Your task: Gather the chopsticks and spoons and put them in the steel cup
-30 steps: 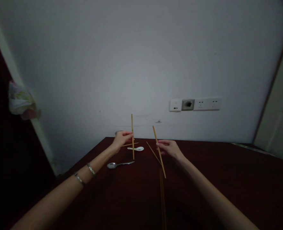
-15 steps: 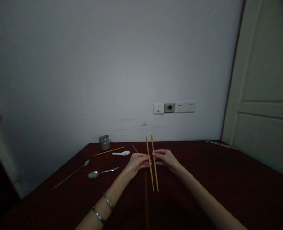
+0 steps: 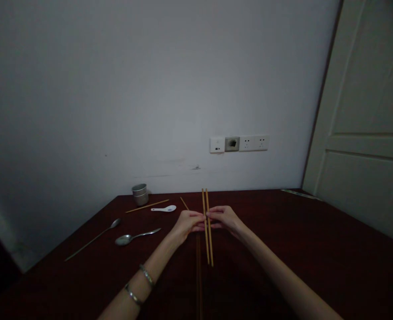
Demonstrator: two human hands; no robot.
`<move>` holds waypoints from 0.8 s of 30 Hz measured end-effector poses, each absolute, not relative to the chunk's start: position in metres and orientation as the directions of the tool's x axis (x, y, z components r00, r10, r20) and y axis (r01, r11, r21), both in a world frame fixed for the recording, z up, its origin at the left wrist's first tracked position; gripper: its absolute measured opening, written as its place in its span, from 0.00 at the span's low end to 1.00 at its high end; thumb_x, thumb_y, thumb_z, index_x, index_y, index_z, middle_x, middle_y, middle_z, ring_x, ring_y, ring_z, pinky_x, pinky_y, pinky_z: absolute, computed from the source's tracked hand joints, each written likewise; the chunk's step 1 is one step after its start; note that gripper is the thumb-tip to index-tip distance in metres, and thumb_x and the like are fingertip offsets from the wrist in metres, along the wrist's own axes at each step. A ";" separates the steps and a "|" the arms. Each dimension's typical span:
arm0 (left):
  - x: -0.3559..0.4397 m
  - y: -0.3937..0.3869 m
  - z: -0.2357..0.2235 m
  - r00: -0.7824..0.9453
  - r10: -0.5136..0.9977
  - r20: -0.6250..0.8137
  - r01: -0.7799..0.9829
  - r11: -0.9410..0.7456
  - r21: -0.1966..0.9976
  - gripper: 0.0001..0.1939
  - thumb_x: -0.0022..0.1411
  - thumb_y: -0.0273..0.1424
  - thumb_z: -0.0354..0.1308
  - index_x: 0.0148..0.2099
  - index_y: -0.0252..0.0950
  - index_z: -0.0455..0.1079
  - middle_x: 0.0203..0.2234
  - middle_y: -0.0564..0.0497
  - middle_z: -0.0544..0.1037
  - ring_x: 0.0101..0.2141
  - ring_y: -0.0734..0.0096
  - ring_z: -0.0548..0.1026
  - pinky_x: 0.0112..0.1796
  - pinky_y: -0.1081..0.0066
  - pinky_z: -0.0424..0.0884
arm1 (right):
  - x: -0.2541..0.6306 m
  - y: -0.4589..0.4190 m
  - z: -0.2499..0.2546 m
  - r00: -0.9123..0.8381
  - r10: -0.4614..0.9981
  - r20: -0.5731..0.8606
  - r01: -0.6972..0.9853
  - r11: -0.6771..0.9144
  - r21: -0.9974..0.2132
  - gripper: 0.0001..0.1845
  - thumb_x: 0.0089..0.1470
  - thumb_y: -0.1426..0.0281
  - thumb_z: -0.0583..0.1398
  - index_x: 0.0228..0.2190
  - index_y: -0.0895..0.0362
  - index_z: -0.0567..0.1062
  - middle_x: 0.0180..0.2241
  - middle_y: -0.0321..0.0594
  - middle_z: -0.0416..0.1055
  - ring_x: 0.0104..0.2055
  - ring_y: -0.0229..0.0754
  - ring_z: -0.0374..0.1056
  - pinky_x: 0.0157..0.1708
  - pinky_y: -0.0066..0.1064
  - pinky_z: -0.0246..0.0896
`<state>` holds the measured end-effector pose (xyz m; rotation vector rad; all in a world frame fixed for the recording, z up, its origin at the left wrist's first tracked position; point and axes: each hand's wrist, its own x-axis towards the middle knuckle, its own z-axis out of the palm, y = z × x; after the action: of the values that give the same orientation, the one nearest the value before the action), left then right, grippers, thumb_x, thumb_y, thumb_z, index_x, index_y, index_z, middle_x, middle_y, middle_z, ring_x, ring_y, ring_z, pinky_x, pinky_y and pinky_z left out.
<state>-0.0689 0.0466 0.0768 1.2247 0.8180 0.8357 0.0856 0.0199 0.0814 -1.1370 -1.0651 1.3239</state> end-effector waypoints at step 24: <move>-0.066 0.045 0.072 0.457 0.881 -0.121 -0.078 0.175 0.981 0.09 0.41 0.26 0.63 0.28 0.27 0.71 0.20 0.46 0.75 0.22 0.72 0.73 0.30 0.70 0.71 | 0.087 0.019 0.080 -0.055 0.996 -0.073 -0.159 -0.081 -0.984 0.10 0.34 0.74 0.67 0.23 0.64 0.72 0.21 0.38 0.70 0.24 0.35 0.67 0.23 0.27 0.70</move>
<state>-0.0661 0.0455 0.0722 1.2008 0.8514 0.8109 0.0874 0.0190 0.0801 -1.1201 -1.0861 1.3737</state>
